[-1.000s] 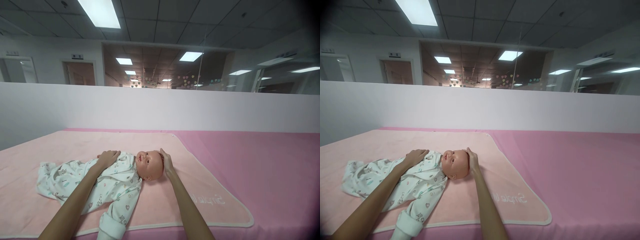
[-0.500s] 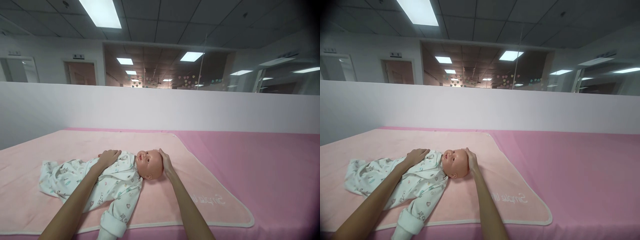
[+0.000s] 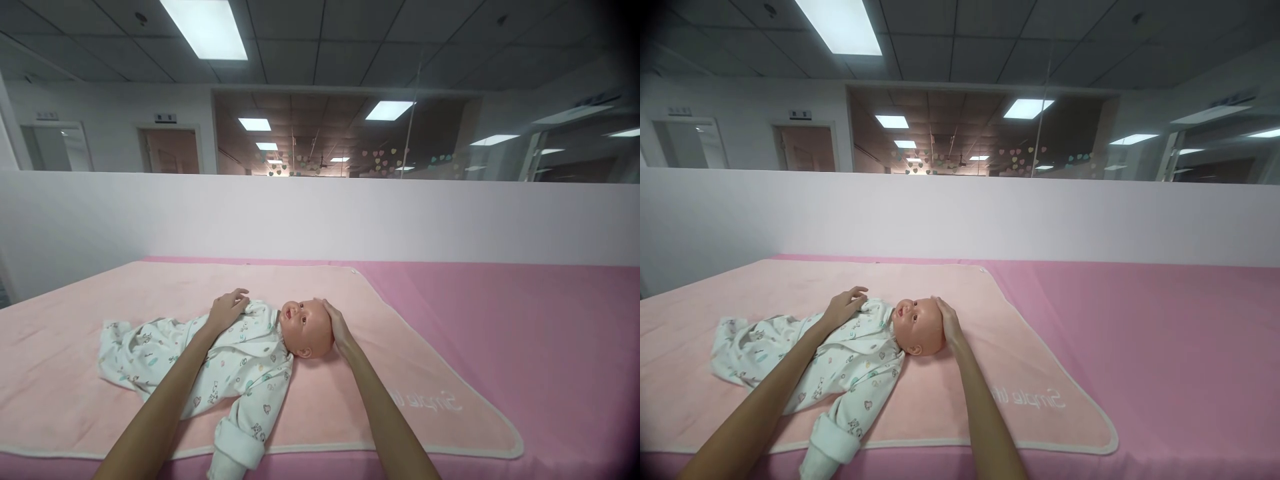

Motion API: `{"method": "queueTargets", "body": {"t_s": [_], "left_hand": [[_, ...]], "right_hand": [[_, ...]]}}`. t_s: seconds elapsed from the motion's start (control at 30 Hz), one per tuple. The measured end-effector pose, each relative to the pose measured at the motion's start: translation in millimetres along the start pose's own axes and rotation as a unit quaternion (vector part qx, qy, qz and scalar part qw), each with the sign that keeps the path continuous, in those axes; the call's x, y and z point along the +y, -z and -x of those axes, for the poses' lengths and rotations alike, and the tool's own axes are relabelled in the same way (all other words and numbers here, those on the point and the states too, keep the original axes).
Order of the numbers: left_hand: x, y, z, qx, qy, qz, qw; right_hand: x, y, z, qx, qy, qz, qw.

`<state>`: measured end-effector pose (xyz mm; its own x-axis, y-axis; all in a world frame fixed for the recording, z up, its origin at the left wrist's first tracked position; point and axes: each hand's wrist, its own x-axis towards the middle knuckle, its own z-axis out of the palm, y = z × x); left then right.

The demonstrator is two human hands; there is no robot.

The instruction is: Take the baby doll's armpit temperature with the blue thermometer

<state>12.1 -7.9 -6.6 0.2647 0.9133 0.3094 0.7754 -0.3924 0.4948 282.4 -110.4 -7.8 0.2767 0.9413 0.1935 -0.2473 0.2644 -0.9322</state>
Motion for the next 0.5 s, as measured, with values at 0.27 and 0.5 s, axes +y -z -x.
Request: {"method": "queueTargets", "body": {"t_s": [0.27,0.5], "left_hand": [[16,7,16,0.041,-0.076,0.441,0.893],[31,2,28,-0.212,-0.141,0.287,0.923]], "right_hand": [[-2,0,6,-0.045,-0.016,0.002,0.999],[-7,-6,8,-0.065,-0.038,0.009,0.997]]}}
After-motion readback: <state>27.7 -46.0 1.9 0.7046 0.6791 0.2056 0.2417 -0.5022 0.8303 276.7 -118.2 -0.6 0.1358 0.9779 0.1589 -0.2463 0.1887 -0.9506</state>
